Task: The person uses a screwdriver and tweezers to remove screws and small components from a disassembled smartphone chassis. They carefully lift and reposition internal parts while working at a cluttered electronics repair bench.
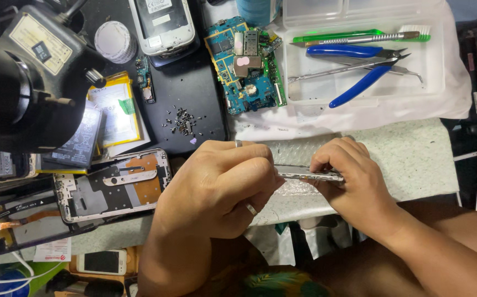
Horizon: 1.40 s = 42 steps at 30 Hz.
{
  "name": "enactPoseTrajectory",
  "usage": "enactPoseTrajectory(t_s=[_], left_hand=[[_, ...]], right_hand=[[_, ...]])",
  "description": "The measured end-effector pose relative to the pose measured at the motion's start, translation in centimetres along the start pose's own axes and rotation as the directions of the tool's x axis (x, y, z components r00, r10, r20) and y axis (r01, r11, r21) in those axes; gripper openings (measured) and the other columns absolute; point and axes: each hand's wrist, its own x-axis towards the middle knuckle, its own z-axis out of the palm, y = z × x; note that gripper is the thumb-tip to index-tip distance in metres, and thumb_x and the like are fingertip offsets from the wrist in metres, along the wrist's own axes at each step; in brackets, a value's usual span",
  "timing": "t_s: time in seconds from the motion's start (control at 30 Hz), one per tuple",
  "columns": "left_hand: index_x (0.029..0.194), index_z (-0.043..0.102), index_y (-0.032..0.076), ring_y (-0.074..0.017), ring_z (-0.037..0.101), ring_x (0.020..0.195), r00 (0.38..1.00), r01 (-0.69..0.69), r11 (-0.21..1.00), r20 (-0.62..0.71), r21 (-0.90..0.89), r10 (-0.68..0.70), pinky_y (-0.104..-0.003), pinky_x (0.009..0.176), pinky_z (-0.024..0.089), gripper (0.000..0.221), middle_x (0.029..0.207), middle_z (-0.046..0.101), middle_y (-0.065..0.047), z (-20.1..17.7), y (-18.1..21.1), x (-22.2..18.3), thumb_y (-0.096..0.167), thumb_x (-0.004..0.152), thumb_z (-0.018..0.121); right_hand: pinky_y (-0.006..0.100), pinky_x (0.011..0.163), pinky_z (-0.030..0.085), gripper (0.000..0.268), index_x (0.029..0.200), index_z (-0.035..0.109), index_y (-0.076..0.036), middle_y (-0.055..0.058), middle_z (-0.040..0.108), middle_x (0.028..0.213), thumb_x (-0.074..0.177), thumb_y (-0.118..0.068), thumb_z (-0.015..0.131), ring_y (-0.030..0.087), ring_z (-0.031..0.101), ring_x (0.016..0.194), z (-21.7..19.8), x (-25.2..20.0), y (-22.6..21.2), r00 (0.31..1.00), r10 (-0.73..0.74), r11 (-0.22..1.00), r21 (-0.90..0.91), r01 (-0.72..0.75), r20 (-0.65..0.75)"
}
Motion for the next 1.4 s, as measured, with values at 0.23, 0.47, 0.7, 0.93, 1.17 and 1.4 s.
enactPoseTrajectory(t_s=[0.23,0.47,0.7,0.93,1.17,1.4], left_hand=[[0.077,0.043,0.006,-0.0285,0.055,0.064,1.0,0.006,1.0,0.002,0.001,-0.006,-0.036,0.054,0.044,0.03,0.073,0.046,-0.006,0.1,-0.1,0.1,-0.003,0.08,0.071],[0.077,0.043,0.005,-0.0274,0.055,0.063,1.0,0.029,1.0,-0.011,0.006,-0.029,-0.035,0.054,0.044,0.03,0.073,0.046,-0.006,0.2,0.1,0.2,-0.005,0.082,0.071],[0.075,0.044,0.006,-0.0255,0.055,0.062,0.999,0.039,0.999,-0.013,0.019,-0.038,-0.036,0.055,0.042,0.03,0.073,0.047,-0.005,0.3,0.0,0.2,-0.005,0.081,0.071],[0.081,0.047,0.006,-0.0239,0.063,0.069,0.999,-0.013,0.988,-0.054,-0.157,0.005,-0.033,0.065,0.055,0.021,0.076,0.051,-0.006,0.1,0.1,0.3,-0.007,0.079,0.063],[0.123,0.051,0.0,-0.0108,0.054,0.08,0.879,0.186,0.848,-0.302,-0.496,-0.369,-0.025,0.074,0.051,0.014,0.097,0.054,-0.005,1.8,1.0,-0.7,-0.003,0.109,0.05],[0.115,0.063,0.003,-0.0133,0.053,0.076,0.923,0.322,0.947,-0.228,0.016,-0.31,-0.029,0.066,0.047,0.023,0.088,0.056,-0.007,2.2,-0.5,1.5,0.018,0.098,0.067]], right_hand=[[0.04,0.079,0.047,0.033,0.091,0.059,-0.008,0.006,0.063,0.088,0.067,-0.001,0.079,0.028,0.062,0.087,-0.1,0.1,-0.2,1.0,0.003,1.0,0.007,-0.003,0.0],[0.04,0.077,0.047,0.031,0.09,0.059,-0.008,0.006,0.063,0.086,0.068,-0.002,0.081,0.028,0.062,0.085,-0.2,0.4,-0.3,0.999,0.033,0.999,0.001,-0.033,0.017],[0.04,0.077,0.047,0.03,0.089,0.06,-0.008,0.006,0.063,0.085,0.069,-0.003,0.081,0.027,0.062,0.086,-0.4,0.5,-0.6,0.997,0.066,0.998,-0.001,-0.066,0.034],[0.036,0.075,0.049,0.028,0.09,0.06,-0.007,0.004,0.064,0.087,0.072,-0.004,0.082,0.021,0.063,0.085,-0.5,0.6,-0.5,0.992,0.113,0.989,0.089,-0.118,0.062],[0.027,0.084,0.055,0.03,0.114,0.066,-0.007,0.0,0.072,0.099,0.085,-0.002,0.073,0.008,0.066,0.093,-2.5,-0.1,0.9,0.886,0.422,0.706,0.543,-0.454,0.192],[0.027,0.089,0.054,0.027,0.118,0.072,-0.002,0.004,0.076,0.103,0.091,-0.007,0.069,0.011,0.068,0.097,-5.4,1.6,3.0,0.838,0.481,0.661,0.522,-0.539,0.256]])
